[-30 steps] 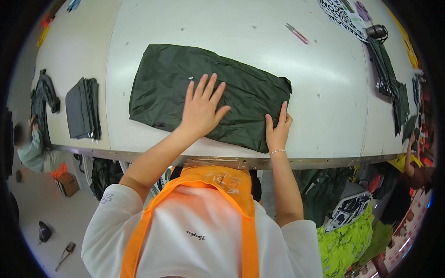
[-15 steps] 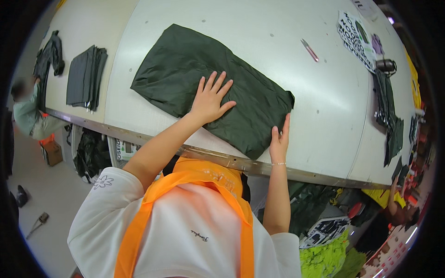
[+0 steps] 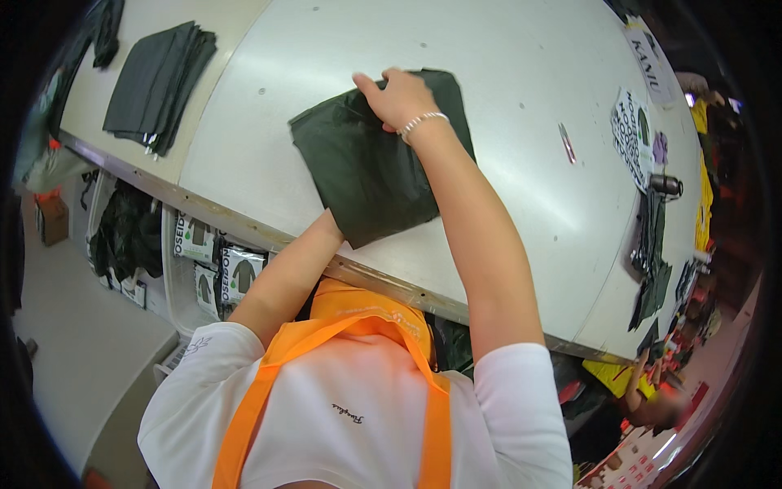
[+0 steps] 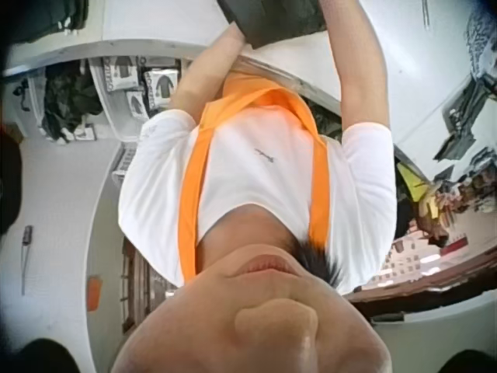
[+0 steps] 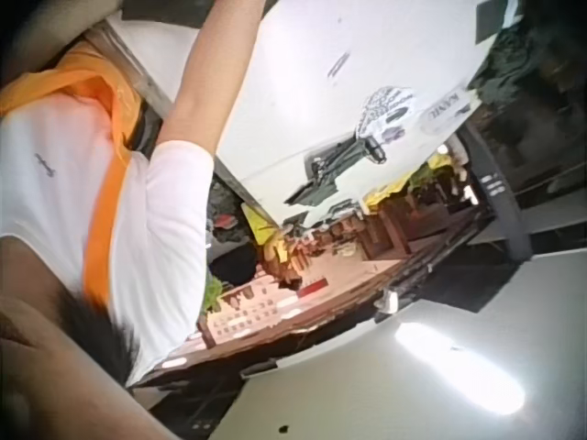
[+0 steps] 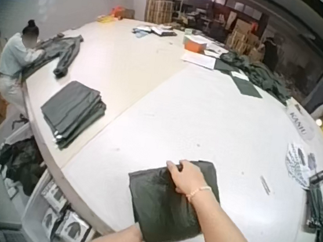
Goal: The person folds a dark green jacket on a white table, aligning edges and smoothing the fabric. They then unfold the jacket, attach a tag to the collar, and refold it before placing it aside.
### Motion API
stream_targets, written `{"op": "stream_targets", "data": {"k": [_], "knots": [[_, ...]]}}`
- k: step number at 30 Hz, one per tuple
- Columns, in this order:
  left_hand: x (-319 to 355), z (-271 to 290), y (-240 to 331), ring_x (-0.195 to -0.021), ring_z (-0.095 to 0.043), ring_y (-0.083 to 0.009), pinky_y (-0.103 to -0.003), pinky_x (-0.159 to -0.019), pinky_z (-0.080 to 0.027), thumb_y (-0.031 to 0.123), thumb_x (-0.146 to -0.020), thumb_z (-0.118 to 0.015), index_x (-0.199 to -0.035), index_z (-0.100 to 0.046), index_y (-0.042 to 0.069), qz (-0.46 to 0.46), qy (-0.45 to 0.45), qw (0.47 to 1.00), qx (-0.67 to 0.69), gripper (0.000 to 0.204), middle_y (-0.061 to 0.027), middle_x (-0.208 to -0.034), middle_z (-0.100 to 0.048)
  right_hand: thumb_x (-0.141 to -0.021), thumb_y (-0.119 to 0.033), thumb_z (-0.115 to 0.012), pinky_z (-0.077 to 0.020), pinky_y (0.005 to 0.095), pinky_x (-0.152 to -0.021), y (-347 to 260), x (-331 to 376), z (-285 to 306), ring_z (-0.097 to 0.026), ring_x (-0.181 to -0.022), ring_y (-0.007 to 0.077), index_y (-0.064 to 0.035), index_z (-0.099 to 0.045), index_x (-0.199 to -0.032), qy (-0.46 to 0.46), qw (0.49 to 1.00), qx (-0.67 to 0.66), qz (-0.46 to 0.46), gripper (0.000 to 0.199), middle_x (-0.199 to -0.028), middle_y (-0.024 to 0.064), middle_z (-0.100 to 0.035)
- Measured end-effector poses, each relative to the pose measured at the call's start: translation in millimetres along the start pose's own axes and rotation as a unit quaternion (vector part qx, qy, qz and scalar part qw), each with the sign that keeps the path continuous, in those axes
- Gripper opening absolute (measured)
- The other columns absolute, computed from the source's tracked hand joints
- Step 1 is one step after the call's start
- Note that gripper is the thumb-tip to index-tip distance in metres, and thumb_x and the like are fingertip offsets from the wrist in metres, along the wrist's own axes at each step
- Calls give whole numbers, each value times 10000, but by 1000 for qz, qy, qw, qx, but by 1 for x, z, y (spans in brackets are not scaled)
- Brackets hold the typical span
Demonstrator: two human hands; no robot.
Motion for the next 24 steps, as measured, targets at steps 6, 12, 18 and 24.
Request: {"op": "stream_targets", "data": {"k": [6, 12, 18, 24], "knots": [[14, 13, 27, -1258, -384, -165, -295, -1070, -286, 317, -998, -350, -1375, -373, 59, -83, 43, 989, -110, 457, -58, -1361, -437, -833, -208, -660, -496, 314, -786, -8, 20, 7, -612, -909, 217, -33, -451, -1308, 85, 969, -5, 234, 547, -1063, 131, -607], [20, 25, 3, -1120, -511, -178, -305, -976, -409, 295, -980, -411, -1336, -405, 30, 8, 90, 996, -3, 445, -92, -1287, -501, -799, -523, -623, -419, 367, -932, 188, 62, -11, -558, -1084, 367, 72, -469, -1201, 106, 991, -64, -49, 735, -1112, 270, -588], [62, 57, 8, -1008, -565, -178, -329, -861, -480, 331, -951, -463, -1241, -508, 33, 92, 283, 951, -82, 419, -124, -1157, -577, -746, -558, -665, -463, 398, -847, 192, 78, -15, -597, -973, 406, 76, -491, -1119, 154, 982, -45, -97, 756, -1022, 296, -606], [124, -57, 145, -1188, -445, -277, -434, -1001, -316, 365, -900, -511, -1260, -499, 66, -302, 330, 554, -702, 468, -129, -1266, -509, -833, -428, -604, -322, 471, -1007, 136, 124, 7, -386, -1269, 344, 11, -383, -1324, 302, 946, 70, 89, 695, -1349, 268, -396]]}}
Point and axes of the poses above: each hand's wrist, its own x-axis away from the middle knuckle, its own z-axis out of the back of the hand, y = z × x, the point moved 9 cm from there along -x, towards the middle knuckle
